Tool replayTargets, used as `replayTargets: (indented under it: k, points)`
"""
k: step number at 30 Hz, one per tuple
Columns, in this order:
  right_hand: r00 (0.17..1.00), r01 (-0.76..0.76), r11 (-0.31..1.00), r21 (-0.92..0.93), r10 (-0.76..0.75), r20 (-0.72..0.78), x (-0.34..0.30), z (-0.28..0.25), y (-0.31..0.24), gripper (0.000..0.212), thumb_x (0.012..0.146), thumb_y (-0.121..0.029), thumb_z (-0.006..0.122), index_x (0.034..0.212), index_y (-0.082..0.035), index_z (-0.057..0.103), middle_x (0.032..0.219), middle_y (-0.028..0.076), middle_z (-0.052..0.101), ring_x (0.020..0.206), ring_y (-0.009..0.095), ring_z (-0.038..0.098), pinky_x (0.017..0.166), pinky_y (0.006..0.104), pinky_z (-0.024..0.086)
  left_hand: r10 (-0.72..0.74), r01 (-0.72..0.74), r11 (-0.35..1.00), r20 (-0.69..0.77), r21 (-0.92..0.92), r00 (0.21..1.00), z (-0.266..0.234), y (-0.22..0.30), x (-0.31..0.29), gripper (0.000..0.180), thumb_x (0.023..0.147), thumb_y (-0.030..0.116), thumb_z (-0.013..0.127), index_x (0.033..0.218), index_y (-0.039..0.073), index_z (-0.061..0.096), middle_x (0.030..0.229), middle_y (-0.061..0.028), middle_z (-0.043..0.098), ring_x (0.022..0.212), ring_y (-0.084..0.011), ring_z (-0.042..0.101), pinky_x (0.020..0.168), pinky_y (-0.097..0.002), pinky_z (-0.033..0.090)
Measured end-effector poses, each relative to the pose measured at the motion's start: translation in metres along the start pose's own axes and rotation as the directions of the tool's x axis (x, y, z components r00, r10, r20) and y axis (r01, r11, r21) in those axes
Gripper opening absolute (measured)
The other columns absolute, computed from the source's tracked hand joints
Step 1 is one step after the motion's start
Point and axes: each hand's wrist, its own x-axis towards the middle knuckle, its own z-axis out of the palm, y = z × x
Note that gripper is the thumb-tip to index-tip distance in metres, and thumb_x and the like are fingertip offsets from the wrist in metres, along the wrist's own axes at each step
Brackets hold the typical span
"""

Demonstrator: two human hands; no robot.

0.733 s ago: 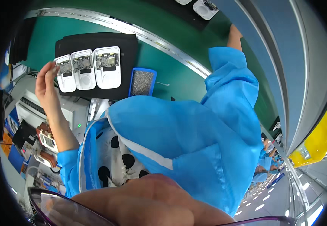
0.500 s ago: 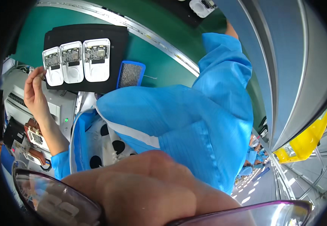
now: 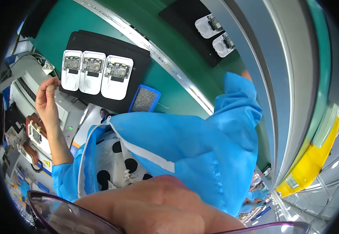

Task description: Assembling electronic PCBs and components into plastic housings on a factory production line.

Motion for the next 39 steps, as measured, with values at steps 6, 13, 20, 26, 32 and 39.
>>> replayTargets:
  k: [6,13,20,26,32,39]
  points:
    - [0.921,0.319,0.778,0.542,-0.390,0.018,-0.162,-0.047,-0.142,0.008,0.092,-0.012,0.074,0.099,-0.009,0.076,0.083,-0.002,0.071,0.075,0.006,0.062,0.072,0.0238,0.050,-0.008,0.011,0.996,0.031,-0.093,0.999,-0.001,0.006,-0.009,0.017,0.104,0.009,0.059,0.115,-0.001,0.068,0.109,-0.0073,0.070,0.099,-0.0141,0.066,0.091,-0.0272,0.050]
    - [0.896,0.292,0.605,0.741,-0.444,0.009,-0.330,-0.105,-0.259,0.010,0.085,-0.008,0.075,0.095,-0.008,0.078,0.085,0.008,0.067,0.069,0.018,0.065,0.068,0.0309,0.053,0.062,-0.046,0.989,0.112,-0.141,0.992,-0.017,0.017,-0.032,0.015,0.103,0.006,0.059,0.111,-0.002,0.068,0.107,-0.0080,0.070,0.098,-0.0146,0.066,0.090,-0.0278,0.051]
    - [0.900,0.303,0.552,0.777,-0.434,-0.042,-0.381,-0.135,-0.294,0.014,0.084,-0.003,0.075,0.098,-0.007,0.077,0.088,0.007,0.068,0.073,0.014,0.064,0.070,0.0284,0.053,0.063,-0.051,0.992,0.097,-0.117,0.993,-0.057,0.007,-0.069,0.016,0.103,0.009,0.061,0.112,-0.002,0.069,0.105,-0.0055,0.071,0.096,-0.0118,0.066,0.089,-0.0255,0.051]
    - [0.878,0.385,0.510,0.769,-0.460,-0.134,-0.385,-0.150,-0.297,0.012,0.082,-0.005,0.074,0.092,-0.012,0.077,0.081,0.008,0.062,0.070,0.021,0.063,0.066,0.0327,0.052,-0.014,0.021,0.989,0.052,-0.146,0.999,-0.068,0.001,-0.092,0.016,0.103,0.009,0.062,0.112,-0.001,0.070,0.103,-0.0053,0.072,0.096,-0.0114,0.066,0.089,-0.0256,0.051]
    - [0.866,0.414,0.512,0.753,-0.476,-0.153,-0.381,-0.142,-0.292,0.012,0.082,-0.005,0.075,0.093,-0.011,0.077,0.082,0.008,0.064,0.071,0.020,0.064,0.067,0.0317,0.052,-0.007,0.009,0.993,0.022,-0.116,1.000,-0.065,-0.007,-0.106,0.015,0.102,0.008,0.062,0.110,-0.001,0.070,0.102,-0.0054,0.072,0.095,-0.0115,0.066,0.088,-0.0258,0.052]
    - [0.946,0.215,0.710,0.671,-0.322,0.039,-0.353,-0.065,-0.286,0.012,0.085,-0.019,0.073,0.092,-0.010,0.076,0.083,0.011,0.069,0.079,0.030,0.068,0.074,0.0433,0.054,-0.057,0.057,0.998,0.004,0.013,0.998,-0.061,-0.010,-0.128,0.013,0.100,0.005,0.061,0.107,0.000,0.071,0.100,-0.0055,0.071,0.094,-0.0120,0.066,0.087,-0.0263,0.052]
